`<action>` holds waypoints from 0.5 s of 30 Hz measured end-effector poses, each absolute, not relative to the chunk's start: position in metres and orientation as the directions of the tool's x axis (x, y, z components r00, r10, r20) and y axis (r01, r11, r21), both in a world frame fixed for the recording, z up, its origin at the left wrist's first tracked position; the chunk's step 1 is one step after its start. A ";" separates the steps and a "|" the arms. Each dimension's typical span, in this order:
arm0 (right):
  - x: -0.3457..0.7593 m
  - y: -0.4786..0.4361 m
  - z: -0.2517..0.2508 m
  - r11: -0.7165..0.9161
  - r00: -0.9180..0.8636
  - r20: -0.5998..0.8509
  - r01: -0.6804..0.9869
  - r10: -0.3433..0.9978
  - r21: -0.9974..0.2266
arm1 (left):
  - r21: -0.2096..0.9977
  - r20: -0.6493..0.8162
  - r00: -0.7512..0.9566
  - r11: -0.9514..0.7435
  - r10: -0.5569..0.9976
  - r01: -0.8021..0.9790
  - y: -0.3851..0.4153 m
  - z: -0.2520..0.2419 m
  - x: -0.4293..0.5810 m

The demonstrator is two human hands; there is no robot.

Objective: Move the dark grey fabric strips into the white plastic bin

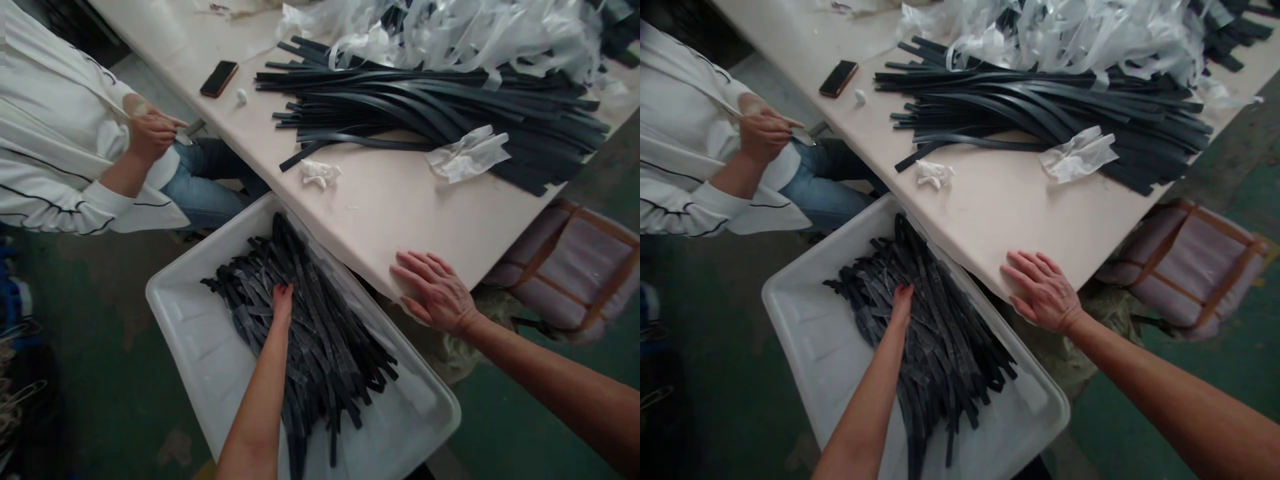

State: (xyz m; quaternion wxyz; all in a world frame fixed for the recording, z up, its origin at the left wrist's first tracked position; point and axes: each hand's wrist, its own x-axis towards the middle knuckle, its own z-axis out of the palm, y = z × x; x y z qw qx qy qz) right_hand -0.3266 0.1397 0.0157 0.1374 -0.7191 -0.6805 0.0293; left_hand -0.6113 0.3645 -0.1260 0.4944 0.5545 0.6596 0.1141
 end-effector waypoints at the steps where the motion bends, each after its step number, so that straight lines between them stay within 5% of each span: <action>1: -0.326 0.140 0.016 -0.035 0.072 0.153 0.971 0.986 -0.235 | 0.703 -0.513 0.106 0.346 0.852 0.622 0.369 -0.134 -0.604; 10: -0.327 0.139 0.018 -0.037 0.074 0.148 0.970 0.986 -0.240 | 0.672 -0.437 0.271 0.111 0.858 0.732 0.403 -0.142 -0.596; 15: -0.325 0.138 0.016 -0.043 0.078 0.138 0.970 0.987 -0.241 | 0.576 -0.175 0.242 -0.100 0.954 0.811 0.387 -0.110 -0.652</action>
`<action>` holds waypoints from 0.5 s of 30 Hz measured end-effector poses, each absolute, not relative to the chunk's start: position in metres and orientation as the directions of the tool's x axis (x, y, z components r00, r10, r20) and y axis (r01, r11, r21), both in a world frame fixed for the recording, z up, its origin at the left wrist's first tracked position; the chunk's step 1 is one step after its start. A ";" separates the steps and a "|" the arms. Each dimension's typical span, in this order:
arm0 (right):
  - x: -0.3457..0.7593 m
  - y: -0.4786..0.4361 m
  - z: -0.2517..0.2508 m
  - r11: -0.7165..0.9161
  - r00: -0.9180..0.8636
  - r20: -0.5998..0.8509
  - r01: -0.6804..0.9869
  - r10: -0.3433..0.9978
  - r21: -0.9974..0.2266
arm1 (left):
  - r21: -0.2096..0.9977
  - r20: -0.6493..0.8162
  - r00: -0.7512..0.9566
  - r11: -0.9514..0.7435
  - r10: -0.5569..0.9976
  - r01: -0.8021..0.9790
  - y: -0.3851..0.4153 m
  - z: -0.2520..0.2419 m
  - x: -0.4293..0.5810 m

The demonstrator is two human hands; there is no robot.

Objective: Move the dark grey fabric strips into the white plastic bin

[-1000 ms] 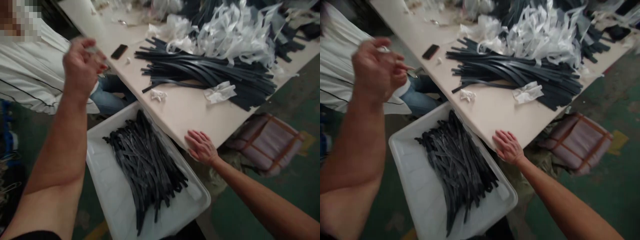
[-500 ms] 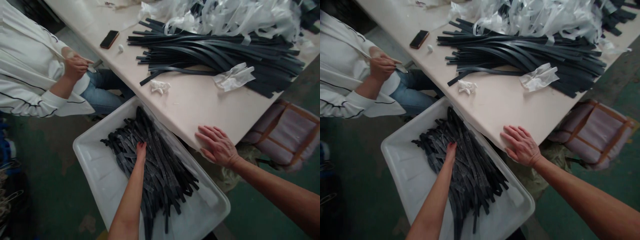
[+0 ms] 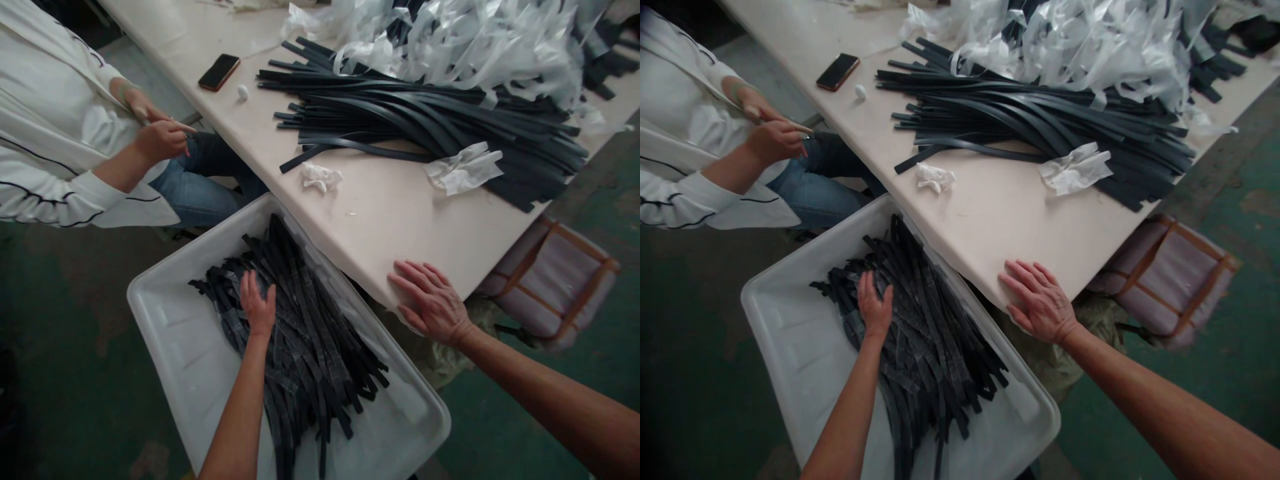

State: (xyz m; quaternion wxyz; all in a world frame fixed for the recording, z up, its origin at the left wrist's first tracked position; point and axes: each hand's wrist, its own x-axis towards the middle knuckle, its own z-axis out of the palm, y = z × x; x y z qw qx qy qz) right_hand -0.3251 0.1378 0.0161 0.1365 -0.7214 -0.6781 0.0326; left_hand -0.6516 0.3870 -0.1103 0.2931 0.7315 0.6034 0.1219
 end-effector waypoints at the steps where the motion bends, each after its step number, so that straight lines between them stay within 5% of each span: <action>1: -0.325 0.137 0.016 -0.048 0.080 0.131 0.972 0.988 -0.231 | 0.552 -0.133 0.219 -0.111 0.967 0.827 0.381 -0.111 -0.658; 15: -0.327 0.130 0.022 -0.106 0.108 -0.002 0.970 0.994 -0.221 | 0.341 0.039 0.200 -0.201 0.979 0.918 0.352 -0.238 -0.607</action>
